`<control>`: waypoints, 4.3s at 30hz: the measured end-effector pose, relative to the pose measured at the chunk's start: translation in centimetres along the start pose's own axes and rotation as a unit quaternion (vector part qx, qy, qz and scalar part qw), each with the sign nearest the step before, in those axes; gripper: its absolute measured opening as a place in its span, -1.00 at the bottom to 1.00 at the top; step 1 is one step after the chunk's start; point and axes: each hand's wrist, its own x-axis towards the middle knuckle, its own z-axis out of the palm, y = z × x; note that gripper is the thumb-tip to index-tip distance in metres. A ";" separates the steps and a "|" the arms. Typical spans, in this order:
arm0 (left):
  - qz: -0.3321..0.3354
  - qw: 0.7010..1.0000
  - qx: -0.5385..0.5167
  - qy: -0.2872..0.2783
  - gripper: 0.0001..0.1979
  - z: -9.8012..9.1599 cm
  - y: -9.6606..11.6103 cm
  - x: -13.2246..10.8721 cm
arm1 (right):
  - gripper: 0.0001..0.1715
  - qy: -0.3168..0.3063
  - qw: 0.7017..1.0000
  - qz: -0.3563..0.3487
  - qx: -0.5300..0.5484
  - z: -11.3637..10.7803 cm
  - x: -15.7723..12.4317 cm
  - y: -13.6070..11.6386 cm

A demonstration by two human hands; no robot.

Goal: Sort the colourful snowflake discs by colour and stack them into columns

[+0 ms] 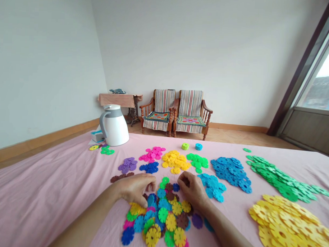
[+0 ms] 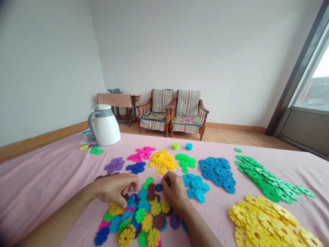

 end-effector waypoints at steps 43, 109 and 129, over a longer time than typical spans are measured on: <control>0.091 0.979 0.021 0.182 -0.79 4.1 1.9 3.2 | -0.84 0.000 1.000 0.000 -0.009 0.1 0.1 0.3; -0.012 0.999 0.045 0.000 -0.90 -1.1 -2.0 -1.5 | -0.83 -0.016 1.000 0.015 -0.018 -0.1 0.1 0.1; -0.085 0.986 0.143 -0.024 -0.84 -1.1 -0.8 -2.7 | -0.83 -0.011 1.000 0.009 -0.008 -0.1 0.0 0.2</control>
